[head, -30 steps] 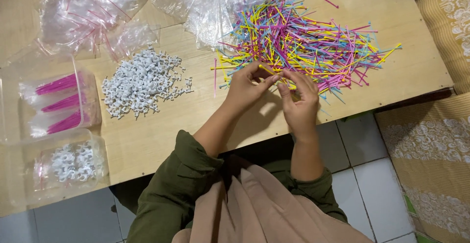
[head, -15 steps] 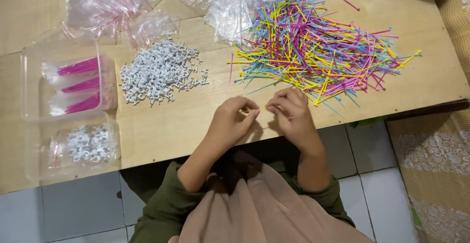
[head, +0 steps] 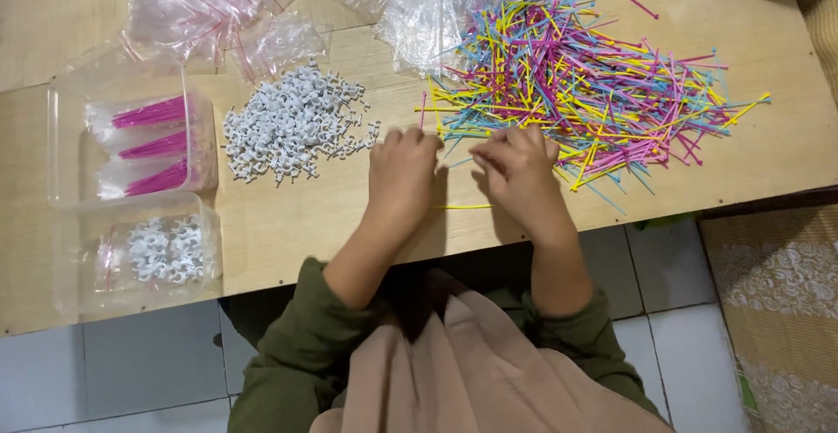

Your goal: Sorting yellow plastic sticks from a multi-colored pile and packing them into small plastic bags.

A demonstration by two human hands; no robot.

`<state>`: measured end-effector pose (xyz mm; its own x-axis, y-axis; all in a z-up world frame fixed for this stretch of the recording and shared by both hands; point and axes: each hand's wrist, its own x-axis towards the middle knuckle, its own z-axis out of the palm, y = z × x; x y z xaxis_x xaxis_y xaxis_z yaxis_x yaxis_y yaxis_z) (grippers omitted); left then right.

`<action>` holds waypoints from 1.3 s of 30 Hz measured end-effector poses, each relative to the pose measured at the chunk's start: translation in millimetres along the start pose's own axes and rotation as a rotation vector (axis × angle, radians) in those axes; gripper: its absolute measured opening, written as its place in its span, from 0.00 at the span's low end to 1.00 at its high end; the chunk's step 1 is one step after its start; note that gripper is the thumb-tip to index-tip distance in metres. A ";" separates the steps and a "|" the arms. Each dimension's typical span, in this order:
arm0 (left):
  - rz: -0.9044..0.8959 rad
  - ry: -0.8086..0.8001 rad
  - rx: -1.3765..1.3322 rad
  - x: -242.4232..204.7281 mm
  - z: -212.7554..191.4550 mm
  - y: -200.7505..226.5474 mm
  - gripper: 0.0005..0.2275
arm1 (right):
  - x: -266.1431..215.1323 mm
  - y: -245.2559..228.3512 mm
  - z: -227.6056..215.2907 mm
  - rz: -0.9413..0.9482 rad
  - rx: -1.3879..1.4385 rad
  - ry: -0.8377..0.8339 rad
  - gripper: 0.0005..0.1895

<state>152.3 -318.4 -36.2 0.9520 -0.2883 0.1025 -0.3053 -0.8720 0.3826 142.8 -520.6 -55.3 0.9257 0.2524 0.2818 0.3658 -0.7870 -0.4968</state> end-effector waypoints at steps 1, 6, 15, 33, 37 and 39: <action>-0.002 -0.002 -0.001 14.1 10.7 -10.9 0.12 | 9.9 0.4 0.6 0.000 0.001 -0.003 0.04; 0.026 0.174 0.120 75.1 35.8 -47.3 0.14 | 54.6 -5.1 13.0 0.022 -0.109 -0.139 0.05; 0.141 0.241 0.102 96.0 44.6 -59.4 0.11 | 83.5 10.6 74.6 0.103 -0.230 -0.158 0.08; 0.281 0.431 0.195 69.4 1.7 -69.8 0.04 | 76.9 -4.4 54.4 -0.013 -0.034 0.042 0.13; 0.281 0.454 0.171 40.2 -22.9 -59.3 0.05 | 64.4 -20.5 24.4 -0.051 0.046 0.105 0.15; 0.270 0.471 0.089 23.1 -32.8 -50.4 0.04 | 55.3 -27.4 12.4 -0.091 0.116 0.158 0.20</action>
<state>190.4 -268.1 -22.9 0.7397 -0.3158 0.5942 -0.5210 -0.8276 0.2087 185.2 -478.1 -36.3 0.8650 0.2214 0.4503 0.4645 -0.6927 -0.5517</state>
